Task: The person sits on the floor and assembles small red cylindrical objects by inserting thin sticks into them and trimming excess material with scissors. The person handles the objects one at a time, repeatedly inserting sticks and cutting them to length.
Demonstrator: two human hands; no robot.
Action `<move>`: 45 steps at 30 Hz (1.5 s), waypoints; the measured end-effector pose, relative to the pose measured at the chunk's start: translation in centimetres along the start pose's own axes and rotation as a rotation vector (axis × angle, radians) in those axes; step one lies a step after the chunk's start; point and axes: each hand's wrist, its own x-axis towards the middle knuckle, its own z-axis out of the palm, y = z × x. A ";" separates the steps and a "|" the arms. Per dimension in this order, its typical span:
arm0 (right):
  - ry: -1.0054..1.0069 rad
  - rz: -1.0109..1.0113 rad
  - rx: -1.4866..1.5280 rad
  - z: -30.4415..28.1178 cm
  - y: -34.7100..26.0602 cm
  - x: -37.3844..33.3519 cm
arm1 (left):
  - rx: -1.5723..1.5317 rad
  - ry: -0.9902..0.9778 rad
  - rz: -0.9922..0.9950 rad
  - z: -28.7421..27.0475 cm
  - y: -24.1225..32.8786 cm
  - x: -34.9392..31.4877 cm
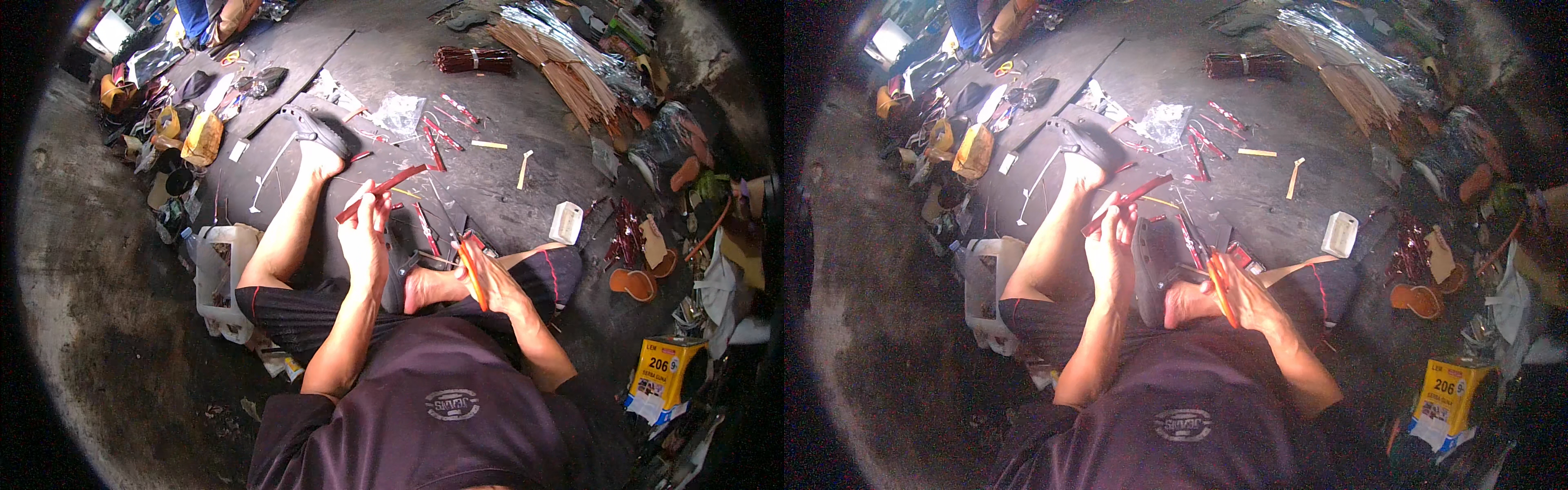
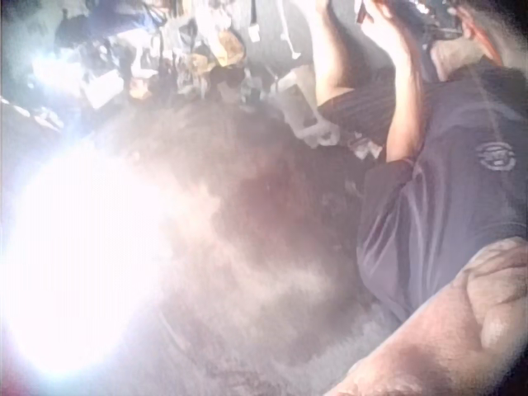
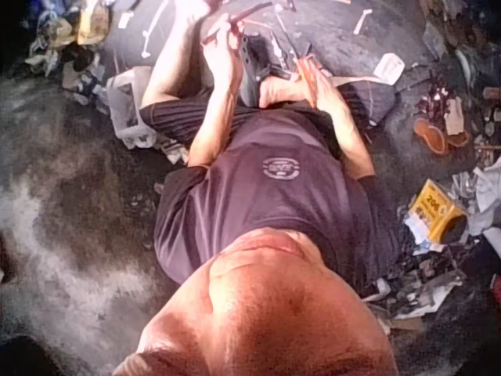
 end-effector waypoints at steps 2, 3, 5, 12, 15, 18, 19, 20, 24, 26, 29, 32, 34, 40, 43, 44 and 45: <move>0.067 0.096 -0.009 -0.6 -1.3 1.1 | 0.025 -0.026 -0.005 0.2 -0.2 -0.2; 0.103 0.138 -0.008 -0.7 -1.8 1.9 | 0.043 -0.038 0.000 0.2 -0.2 -0.3; 0.149 0.194 0.002 -0.2 -1.7 3.2 | 0.062 -0.036 0.029 0.4 -0.2 -0.6; 0.282 0.150 -0.295 0.4 -4.4 4.9 | 0.059 -0.014 0.047 0.5 0.1 -1.0; 0.229 0.221 -0.324 1.1 -3.9 4.5 | 0.058 -0.004 0.030 0.5 0.0 -1.1; 0.269 0.205 -0.284 0.9 -4.5 4.4 | 0.080 -0.008 0.016 0.8 0.0 -1.4; 0.265 0.211 -0.277 0.8 -4.6 4.4 | 0.081 -0.005 0.008 0.9 -0.1 -1.4; 0.268 0.217 -0.285 1.0 -4.4 4.4 | 0.082 0.000 -0.001 0.9 0.0 -1.5; 0.261 0.247 -0.296 1.7 -3.2 3.9 | 0.166 -0.023 0.019 0.9 -0.2 -1.3; 0.265 0.242 -0.260 1.8 -2.9 3.8 | 0.180 -0.022 0.047 0.7 -0.5 -1.2; 0.312 0.256 -0.161 1.8 -2.6 3.5 | 0.197 -0.016 0.048 0.6 -0.1 -0.7; 0.313 0.457 -0.095 2.2 -0.2 3.1 | 0.160 -0.012 0.091 -0.8 -0.5 0.5; 0.179 0.566 -0.255 1.7 2.5 3.1 | 0.156 -0.031 0.043 -1.9 -0.2 1.1; 0.269 0.336 -0.213 1.4 7.1 3.8 | 0.271 -0.151 0.034 -1.7 1.3 0.3; 0.386 0.143 0.159 -4.3 -2.0 7.9 | 0.352 -0.219 0.066 0.2 1.7 -1.0; 0.369 0.073 0.131 -5.4 -4.0 8.6 | 0.376 -0.257 0.075 0.4 1.6 -1.1; 0.352 0.118 0.187 -6.0 -5.1 8.8 | 0.397 -0.297 0.088 0.6 1.6 -1.1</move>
